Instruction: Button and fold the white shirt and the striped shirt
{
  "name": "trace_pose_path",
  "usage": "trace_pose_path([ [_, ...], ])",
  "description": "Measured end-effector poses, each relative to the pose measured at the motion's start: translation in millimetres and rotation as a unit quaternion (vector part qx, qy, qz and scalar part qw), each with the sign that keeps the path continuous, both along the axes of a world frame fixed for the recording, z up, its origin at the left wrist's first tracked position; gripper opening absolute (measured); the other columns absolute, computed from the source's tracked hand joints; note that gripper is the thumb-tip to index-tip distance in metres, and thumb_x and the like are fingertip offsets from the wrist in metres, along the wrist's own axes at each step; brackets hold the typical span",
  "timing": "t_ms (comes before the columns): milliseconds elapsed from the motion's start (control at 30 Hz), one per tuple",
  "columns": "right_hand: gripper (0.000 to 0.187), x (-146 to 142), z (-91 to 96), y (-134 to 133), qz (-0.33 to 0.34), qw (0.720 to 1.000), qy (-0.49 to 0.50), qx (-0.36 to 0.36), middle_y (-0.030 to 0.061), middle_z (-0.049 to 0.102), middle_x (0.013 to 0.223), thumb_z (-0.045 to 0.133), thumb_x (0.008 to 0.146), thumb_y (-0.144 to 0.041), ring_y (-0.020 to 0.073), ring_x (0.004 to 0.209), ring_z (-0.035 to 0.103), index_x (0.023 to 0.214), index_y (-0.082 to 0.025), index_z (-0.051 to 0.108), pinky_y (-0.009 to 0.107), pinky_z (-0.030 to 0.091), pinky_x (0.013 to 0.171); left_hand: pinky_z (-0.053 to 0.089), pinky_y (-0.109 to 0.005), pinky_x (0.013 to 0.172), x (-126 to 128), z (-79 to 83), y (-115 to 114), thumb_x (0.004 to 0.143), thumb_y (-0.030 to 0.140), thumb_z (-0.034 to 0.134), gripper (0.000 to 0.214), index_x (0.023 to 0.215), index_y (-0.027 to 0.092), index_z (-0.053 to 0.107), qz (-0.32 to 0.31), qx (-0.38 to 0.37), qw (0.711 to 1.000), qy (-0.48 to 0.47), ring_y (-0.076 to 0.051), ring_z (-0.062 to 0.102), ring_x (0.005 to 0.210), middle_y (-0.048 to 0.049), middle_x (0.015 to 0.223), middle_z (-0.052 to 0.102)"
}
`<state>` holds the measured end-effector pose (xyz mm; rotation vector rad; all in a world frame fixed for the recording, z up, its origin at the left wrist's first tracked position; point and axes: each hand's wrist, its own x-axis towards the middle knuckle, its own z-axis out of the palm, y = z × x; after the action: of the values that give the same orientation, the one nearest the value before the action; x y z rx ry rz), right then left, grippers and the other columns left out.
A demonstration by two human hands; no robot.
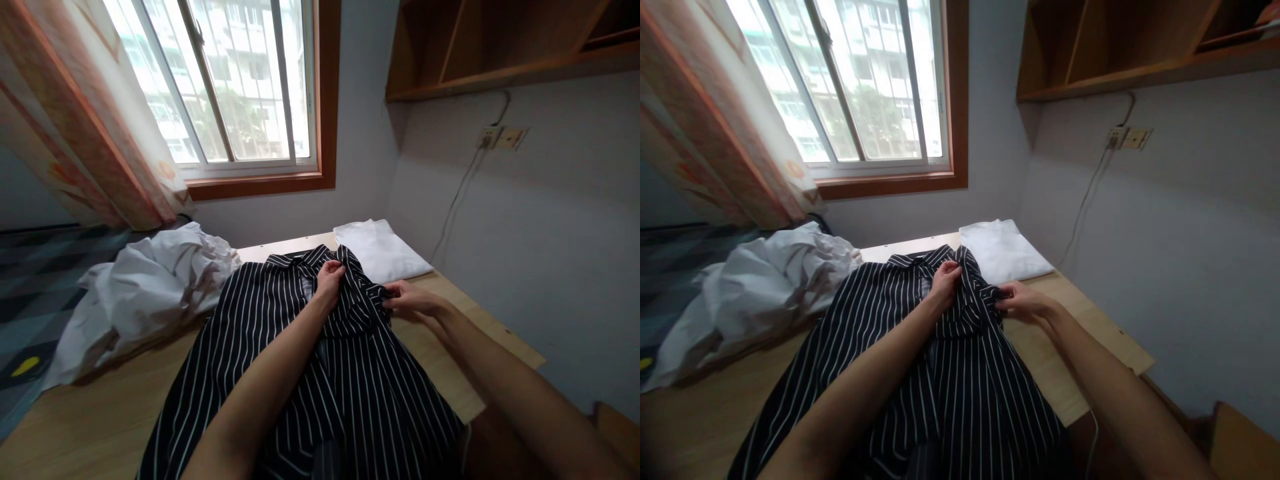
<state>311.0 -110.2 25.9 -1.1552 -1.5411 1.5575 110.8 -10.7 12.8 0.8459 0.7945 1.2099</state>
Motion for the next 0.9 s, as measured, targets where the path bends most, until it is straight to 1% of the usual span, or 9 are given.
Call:
trace_pose_path([
  [100,0.029,0.9,9.6,0.5,-0.004,0.999,0.03,0.029,0.0037,0.067,0.087,0.076,0.073,-0.035,0.016,0.08,0.06,0.09,-0.014,0.066,0.032,0.05,0.078,0.045,-0.019,0.057,-6.0,0.5,0.1,0.064,0.014,0.074,0.028,0.081,0.017,0.051,0.015,-0.004,1.0,-0.007,-0.006,0.053,0.056,0.0054,0.069,0.054],
  [267,0.033,20.6,41.2,-6.0,-0.061,0.992,0.082,0.07,0.0015,0.065,0.082,0.076,0.071,-0.034,0.0131,0.072,0.059,0.095,-0.018,0.059,0.026,0.048,0.066,0.046,-0.021,0.06,-9.4,-0.8,0.5,0.064,0.013,0.071,0.027,0.08,0.018,0.05,0.037,-0.011,0.999,-0.007,-0.007,0.054,0.059,0.0053,0.071,0.054],
  [367,0.047,39.3,66.2,-15.7,-0.068,0.993,0.007,0.098,-0.0003,0.063,0.081,0.074,0.07,-0.035,0.0133,0.065,0.058,0.107,-0.022,0.05,0.025,0.045,0.057,0.045,-0.021,0.061,-8.3,-1.4,0.1,0.064,0.015,0.072,0.026,0.08,0.018,0.051,0.042,-0.003,0.999,0.003,-0.007,0.054,0.06,0.0049,0.072,0.055],
  [433,0.049,50.8,81.8,-23.6,-0.112,0.972,-0.131,0.161,-0.0002,0.062,0.081,0.071,0.072,-0.033,0.015,0.066,0.058,0.114,-0.022,0.048,0.026,0.045,0.058,0.044,-0.021,0.061,-5.6,-2.0,-0.3,0.064,0.016,0.072,0.026,0.08,0.018,0.052,0.042,0.008,0.999,0.015,-0.008,0.054,0.06,0.0046,0.07,0.055],
  [500,0.046,58.6,92.9,-32.3,-0.192,0.89,-0.327,0.253,0.0002,0.06,0.079,0.064,0.074,-0.024,0.0163,0.068,0.057,0.117,-0.02,0.051,0.028,0.043,0.061,0.043,-0.021,0.061,-0.8,-2.8,-0.7,0.065,0.015,0.071,0.023,0.079,0.017,0.053,0.043,0.022,0.998,0.032,-0.008,0.054,0.06,0.0042,0.068,0.056],
  [633,0.045,59.4,89.4,-52.6,-0.313,0.596,-0.617,0.407,0.0073,0.062,0.088,0.05,0.078,-0.007,0.0224,0.081,0.056,0.12,-0.019,0.058,0.033,0.039,0.069,0.043,-0.021,0.065,11.0,-5.3,0.0,0.069,0.01,0.066,0.015,0.075,0.016,0.054,0.055,0.052,0.995,0.071,-0.008,0.052,0.062,0.0041,0.067,0.055],
  [700,0.036,55.5,73.1,-65.6,-0.336,0.494,-0.669,0.442,0.0101,0.063,0.087,0.047,0.083,-0.009,0.0255,0.085,0.054,0.116,-0.016,0.061,0.036,0.036,0.073,0.043,-0.021,0.067,14.4,-6.5,0.9,0.071,0.008,0.063,0.014,0.075,0.017,0.053,0.066,0.06,0.992,0.091,-0.008,0.052,0.063,0.0044,0.067,0.054],
  [767,0.028,53.3,50.0,-81.2,-0.316,0.459,-0.7,0.445,0.0108,0.063,0.083,0.047,0.086,-0.011,0.0262,0.085,0.054,0.108,-0.015,0.064,0.038,0.034,0.075,0.044,-0.022,0.067,14.0,-6.9,1.6,0.072,0.006,0.061,0.014,0.077,0.017,0.054,0.063,0.062,0.99,0.112,-0.008,0.053,0.063,0.0038,0.067,0.055],
  [900,0.033,66.7,4.1,-114.6,-0.179,0.548,-0.741,0.345,0.0102,0.067,0.093,0.045,0.079,-0.004,0.0258,0.092,0.057,0.1,-0.018,0.066,0.041,0.036,0.083,0.049,-0.029,0.072,3.5,-1.1,1.4,0.072,0.008,0.066,0.019,0.089,0.015,0.061,-0.009,0.081,0.98,0.182,-0.014,0.061,0.071,-0.0032,0.076,0.066],
])
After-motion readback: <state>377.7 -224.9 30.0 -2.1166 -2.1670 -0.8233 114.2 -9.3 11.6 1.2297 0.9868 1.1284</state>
